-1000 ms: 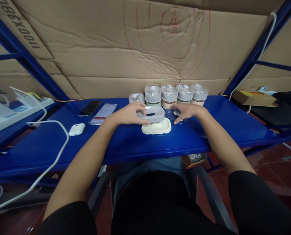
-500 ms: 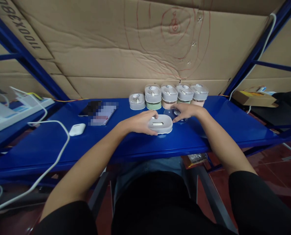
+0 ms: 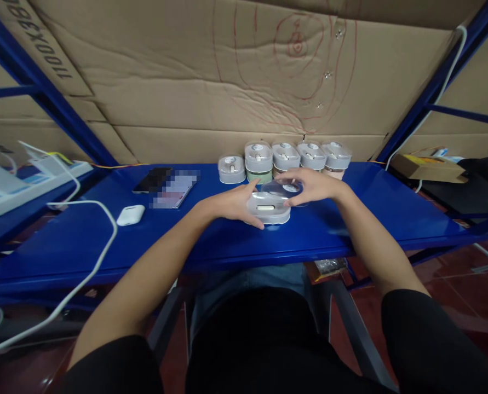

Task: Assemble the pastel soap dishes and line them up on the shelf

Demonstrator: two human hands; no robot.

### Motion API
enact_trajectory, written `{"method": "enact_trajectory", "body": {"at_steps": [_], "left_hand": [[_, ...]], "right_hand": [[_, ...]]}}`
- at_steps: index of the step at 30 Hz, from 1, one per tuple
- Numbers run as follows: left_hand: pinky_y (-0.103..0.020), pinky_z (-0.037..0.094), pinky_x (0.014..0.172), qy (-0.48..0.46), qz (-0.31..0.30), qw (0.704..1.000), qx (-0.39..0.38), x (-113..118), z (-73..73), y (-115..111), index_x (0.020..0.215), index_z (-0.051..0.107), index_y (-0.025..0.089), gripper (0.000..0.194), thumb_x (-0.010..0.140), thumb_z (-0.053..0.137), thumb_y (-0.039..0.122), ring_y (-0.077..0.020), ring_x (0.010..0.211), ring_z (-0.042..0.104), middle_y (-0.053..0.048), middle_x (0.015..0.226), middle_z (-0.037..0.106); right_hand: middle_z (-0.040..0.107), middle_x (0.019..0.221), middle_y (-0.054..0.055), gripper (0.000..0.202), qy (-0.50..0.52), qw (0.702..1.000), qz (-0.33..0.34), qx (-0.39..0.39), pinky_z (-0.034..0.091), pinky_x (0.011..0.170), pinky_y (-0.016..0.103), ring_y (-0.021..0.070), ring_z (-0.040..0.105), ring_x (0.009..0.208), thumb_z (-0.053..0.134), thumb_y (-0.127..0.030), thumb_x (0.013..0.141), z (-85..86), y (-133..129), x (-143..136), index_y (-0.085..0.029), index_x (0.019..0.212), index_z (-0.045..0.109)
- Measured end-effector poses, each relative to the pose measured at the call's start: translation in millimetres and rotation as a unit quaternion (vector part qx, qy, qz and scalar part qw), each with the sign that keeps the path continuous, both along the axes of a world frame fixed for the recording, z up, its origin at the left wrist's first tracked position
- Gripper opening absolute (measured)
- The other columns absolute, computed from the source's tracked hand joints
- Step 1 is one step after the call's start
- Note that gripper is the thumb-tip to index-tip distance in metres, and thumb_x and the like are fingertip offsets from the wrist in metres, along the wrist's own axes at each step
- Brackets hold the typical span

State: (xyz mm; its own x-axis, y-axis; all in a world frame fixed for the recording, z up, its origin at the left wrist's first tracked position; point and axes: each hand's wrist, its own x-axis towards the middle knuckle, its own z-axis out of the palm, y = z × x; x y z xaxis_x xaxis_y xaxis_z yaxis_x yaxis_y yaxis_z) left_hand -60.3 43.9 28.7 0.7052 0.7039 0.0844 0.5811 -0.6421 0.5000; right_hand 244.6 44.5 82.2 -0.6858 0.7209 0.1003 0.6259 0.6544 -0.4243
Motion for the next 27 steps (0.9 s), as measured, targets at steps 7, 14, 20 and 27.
{"method": "enact_trajectory", "body": {"at_steps": [7,14,20,27], "left_hand": [[-0.060,0.054,0.120,-0.037,-0.027,0.999,0.008,-3.0,12.2,-5.6,0.171,0.041,0.026,0.128,0.066,0.101,0.066,-0.0485,0.150,0.062,-0.022,0.167,0.060],[-0.057,0.056,0.115,-0.006,-0.011,1.000,0.009,0.9,15.6,-7.6,0.160,0.055,0.023,0.109,0.068,0.098,0.064,-0.0482,0.144,0.067,-0.020,0.156,0.069],[-0.057,0.059,0.110,0.001,-0.008,1.000,0.024,2.2,18.4,-10.1,0.158,0.057,0.025,0.103,0.069,0.095,0.060,-0.0472,0.139,0.070,-0.018,0.154,0.071],[-0.056,0.059,0.110,0.003,-0.012,1.000,0.028,0.7,18.1,-9.8,0.156,0.061,0.028,0.097,0.070,0.094,0.059,-0.0456,0.135,0.073,-0.016,0.151,0.073]], "right_hand": [[0.076,0.135,0.012,0.087,0.025,0.996,0.054,0.073,0.056,0.112,0.055,0.0374,0.070,0.123,0.088,-0.066,0.080,-27.5,-5.0,-37.4,-0.028,0.157,0.071],[0.073,0.139,0.015,0.088,0.035,0.994,0.072,0.079,0.055,0.117,0.056,0.0387,0.068,0.131,0.088,-0.066,0.082,-38.9,-5.0,-47.2,-0.023,0.156,0.070],[0.074,0.136,0.012,0.083,0.063,0.989,0.092,0.093,0.057,0.114,0.059,0.0383,0.070,0.128,0.092,-0.065,0.082,-46.2,0.8,-45.6,-0.027,0.153,0.071],[0.076,0.137,0.011,0.083,0.078,0.987,0.104,0.093,0.060,0.113,0.060,0.0376,0.072,0.128,0.094,-0.064,0.083,-51.2,5.5,-43.4,-0.030,0.155,0.069]]}}
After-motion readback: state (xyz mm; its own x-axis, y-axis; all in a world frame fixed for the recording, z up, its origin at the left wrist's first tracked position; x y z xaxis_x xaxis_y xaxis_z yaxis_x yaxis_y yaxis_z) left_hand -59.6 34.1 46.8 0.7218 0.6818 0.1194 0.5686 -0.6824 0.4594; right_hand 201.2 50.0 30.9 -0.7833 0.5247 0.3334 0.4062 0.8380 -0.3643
